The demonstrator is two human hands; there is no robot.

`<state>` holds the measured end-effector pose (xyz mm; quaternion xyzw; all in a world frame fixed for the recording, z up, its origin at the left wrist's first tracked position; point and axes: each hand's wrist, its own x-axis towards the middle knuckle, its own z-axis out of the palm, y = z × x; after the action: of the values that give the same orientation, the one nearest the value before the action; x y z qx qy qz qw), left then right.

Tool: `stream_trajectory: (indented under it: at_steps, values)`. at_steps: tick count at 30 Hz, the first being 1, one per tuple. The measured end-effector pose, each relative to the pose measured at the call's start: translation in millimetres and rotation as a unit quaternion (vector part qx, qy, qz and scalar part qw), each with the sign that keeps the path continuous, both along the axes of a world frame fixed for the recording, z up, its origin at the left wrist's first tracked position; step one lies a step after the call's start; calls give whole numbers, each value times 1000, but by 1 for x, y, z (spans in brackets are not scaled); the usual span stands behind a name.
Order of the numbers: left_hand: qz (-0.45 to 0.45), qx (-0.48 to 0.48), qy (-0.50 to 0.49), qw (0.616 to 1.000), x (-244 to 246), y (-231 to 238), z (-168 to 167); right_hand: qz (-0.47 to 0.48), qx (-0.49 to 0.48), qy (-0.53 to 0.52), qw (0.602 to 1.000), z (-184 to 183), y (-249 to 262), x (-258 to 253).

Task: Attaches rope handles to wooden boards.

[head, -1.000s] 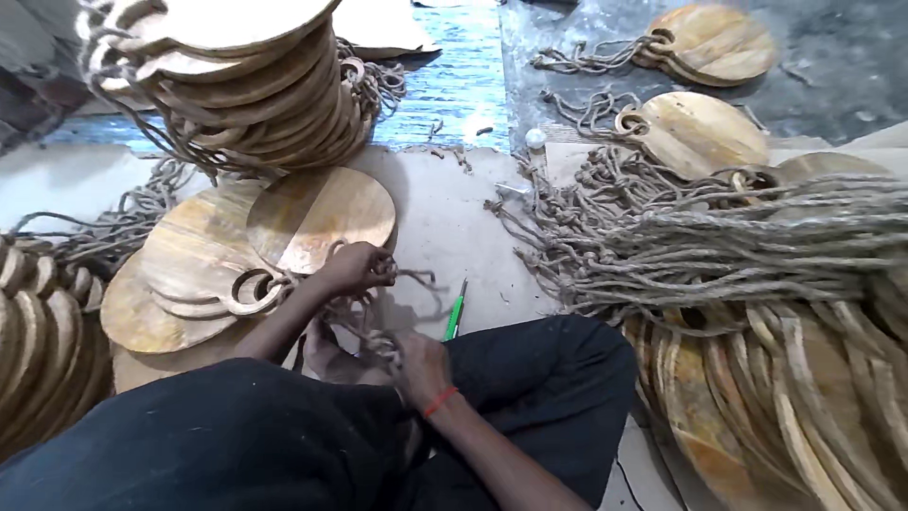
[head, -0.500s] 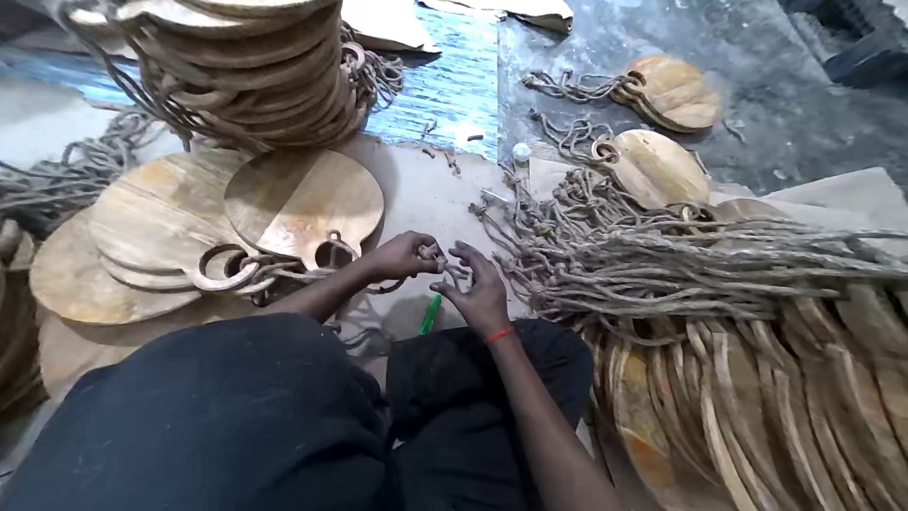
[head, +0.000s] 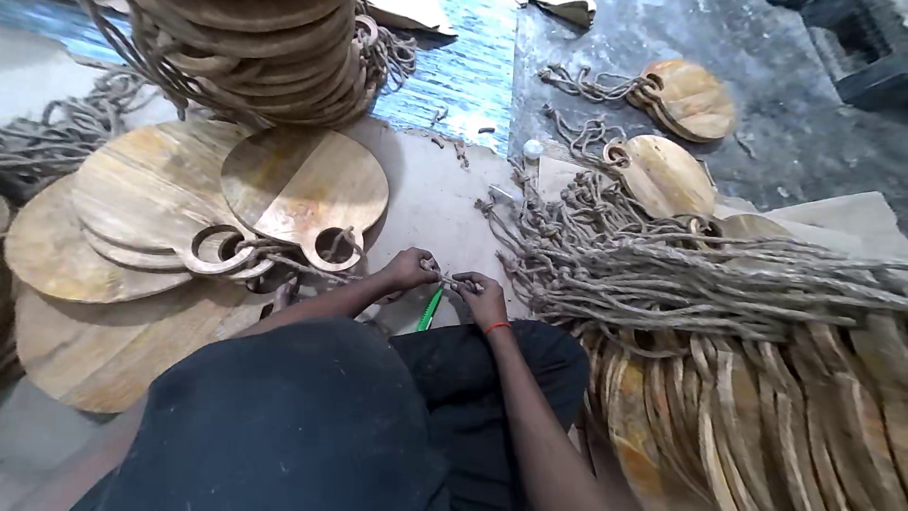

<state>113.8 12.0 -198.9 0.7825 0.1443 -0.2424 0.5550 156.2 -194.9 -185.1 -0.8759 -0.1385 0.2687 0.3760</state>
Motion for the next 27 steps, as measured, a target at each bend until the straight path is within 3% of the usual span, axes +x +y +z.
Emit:
stream_trajectory:
  at_steps: [11, 20, 23, 27]
  values:
    - [-15, 99, 13, 995, 12, -15, -6, 24, -75, -76, 994, -16, 10, 5]
    - [-110, 134, 66, 983, 23, -20, -2, 136, -245, 0, 960, -7, 19, 9]
    - [-130, 140, 72, 979, 22, -19, 1, 150, -216, 9, 965, -5, 14, 8]
    - [-115, 167, 53, 978, 14, -20, 3, 53, -170, 16, 984, -7, 18, 1]
